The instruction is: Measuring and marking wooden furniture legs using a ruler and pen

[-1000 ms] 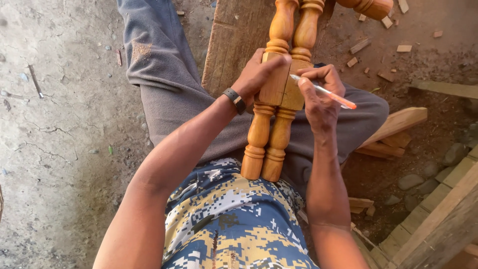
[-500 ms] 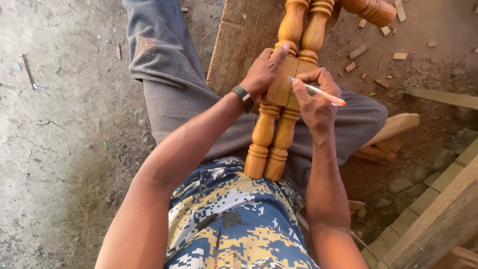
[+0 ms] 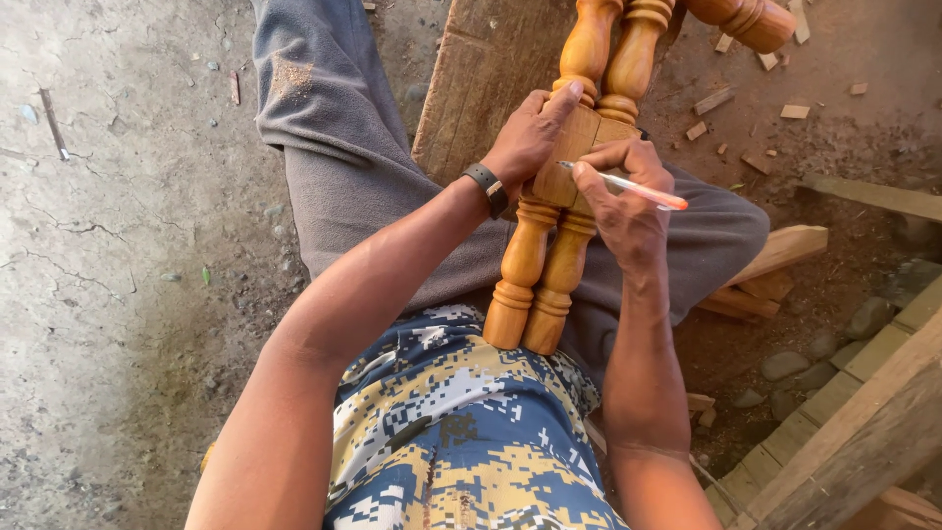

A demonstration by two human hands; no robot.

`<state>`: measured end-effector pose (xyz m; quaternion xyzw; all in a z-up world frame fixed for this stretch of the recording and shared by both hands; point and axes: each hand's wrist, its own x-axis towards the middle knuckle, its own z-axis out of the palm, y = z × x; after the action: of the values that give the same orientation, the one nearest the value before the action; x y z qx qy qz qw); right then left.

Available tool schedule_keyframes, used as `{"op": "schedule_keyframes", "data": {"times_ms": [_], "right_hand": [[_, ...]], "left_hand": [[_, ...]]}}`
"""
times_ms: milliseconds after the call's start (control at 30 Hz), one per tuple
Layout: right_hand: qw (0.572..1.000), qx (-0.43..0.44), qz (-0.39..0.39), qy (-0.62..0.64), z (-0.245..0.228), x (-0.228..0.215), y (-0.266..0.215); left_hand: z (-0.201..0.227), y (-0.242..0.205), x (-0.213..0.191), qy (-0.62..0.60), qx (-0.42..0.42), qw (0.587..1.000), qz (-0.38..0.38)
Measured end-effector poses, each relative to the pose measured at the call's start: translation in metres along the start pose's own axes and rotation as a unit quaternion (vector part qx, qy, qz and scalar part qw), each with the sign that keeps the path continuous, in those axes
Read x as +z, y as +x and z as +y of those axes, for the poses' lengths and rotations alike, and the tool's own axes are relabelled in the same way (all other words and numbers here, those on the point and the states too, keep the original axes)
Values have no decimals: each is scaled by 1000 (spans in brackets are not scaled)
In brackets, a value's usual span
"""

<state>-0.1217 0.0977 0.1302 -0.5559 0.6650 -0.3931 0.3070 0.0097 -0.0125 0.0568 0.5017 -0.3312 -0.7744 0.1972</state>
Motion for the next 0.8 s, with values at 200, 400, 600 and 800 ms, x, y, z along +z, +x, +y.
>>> {"op": "schedule_keyframes", "data": {"times_ms": [200, 400, 600, 800], "right_hand": [[1000, -11, 10, -24, -3, -4, -2], [995, 63, 14, 76, -2, -5, -1], [998, 39, 13, 38, 3, -4, -1], [994, 30, 41, 101, 23, -12, 3]], "left_hand": [[-3, 1, 1, -1, 11, 1000, -2], [-1, 0, 2, -5, 15, 1000, 1], [-2, -1, 2, -5, 17, 1000, 4], [4, -5, 2, 8, 14, 1000, -8]]}}
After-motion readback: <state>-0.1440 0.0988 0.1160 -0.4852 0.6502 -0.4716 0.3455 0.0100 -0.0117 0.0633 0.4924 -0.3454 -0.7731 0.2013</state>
